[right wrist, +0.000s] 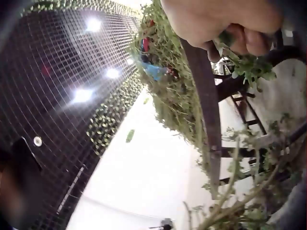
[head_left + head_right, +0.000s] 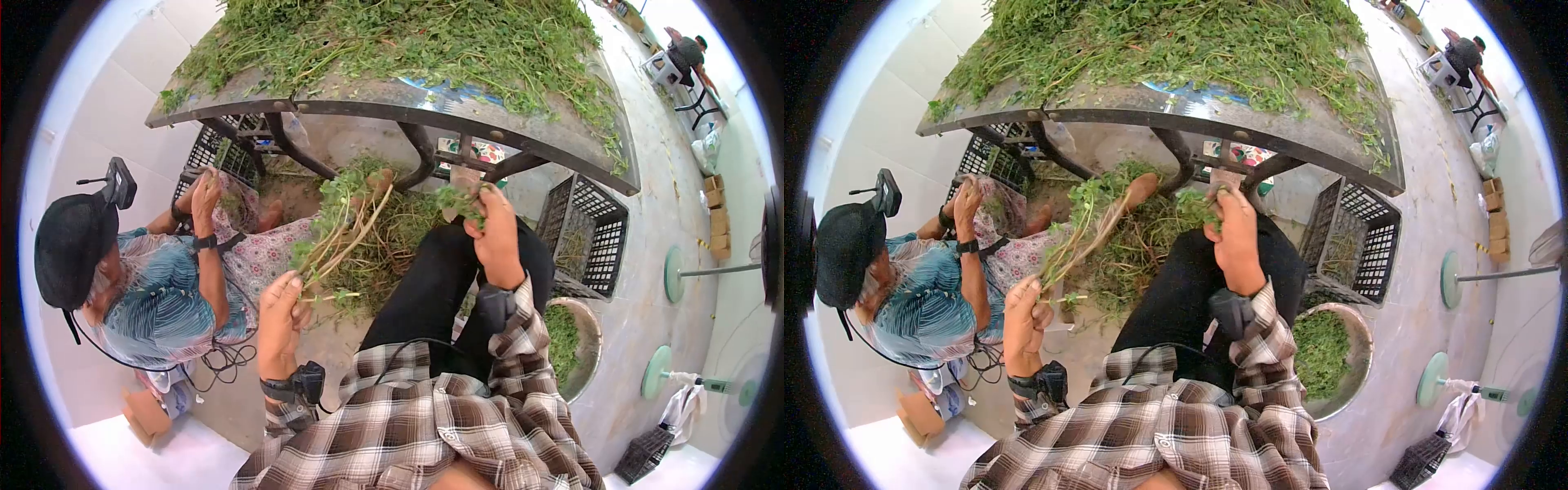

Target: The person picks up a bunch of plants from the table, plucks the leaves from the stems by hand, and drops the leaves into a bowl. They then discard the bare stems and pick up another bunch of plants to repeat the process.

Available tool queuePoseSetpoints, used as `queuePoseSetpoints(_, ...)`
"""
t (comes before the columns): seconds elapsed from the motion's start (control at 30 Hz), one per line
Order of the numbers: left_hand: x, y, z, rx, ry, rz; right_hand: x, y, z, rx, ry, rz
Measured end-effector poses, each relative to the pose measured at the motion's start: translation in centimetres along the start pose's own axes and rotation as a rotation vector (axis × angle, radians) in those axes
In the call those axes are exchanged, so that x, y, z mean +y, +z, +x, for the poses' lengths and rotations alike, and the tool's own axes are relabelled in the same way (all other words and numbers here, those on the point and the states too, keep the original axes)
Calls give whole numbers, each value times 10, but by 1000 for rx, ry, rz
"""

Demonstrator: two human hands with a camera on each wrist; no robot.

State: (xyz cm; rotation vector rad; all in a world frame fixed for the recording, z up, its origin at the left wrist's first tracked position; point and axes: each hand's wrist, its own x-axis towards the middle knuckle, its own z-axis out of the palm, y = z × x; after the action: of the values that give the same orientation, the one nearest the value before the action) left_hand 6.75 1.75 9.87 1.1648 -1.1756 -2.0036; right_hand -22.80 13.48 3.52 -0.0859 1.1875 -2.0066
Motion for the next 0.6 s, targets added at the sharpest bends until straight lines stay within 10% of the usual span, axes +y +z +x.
queuePoseSetpoints(0.13,-3,0,9,-64,-25,-66,-47,-27,-37,-31,-227,8)
queuePoseSetpoints(0.2,-3,1,12,-134,-31,-120,-64,-21,-69,284,-598,-414)
queuePoseSetpoints(0.47,-6,18,19,-289,-95,-415,-88,-181,-156,942,-381,-437)
queuePoseSetpoints(0.53,-5,21,18,-313,-110,-450,-69,-282,-187,824,-137,-1249)
queuePoseSetpoints(0.6,-4,26,17,-380,-121,-495,-29,-312,-211,804,-332,-1521)
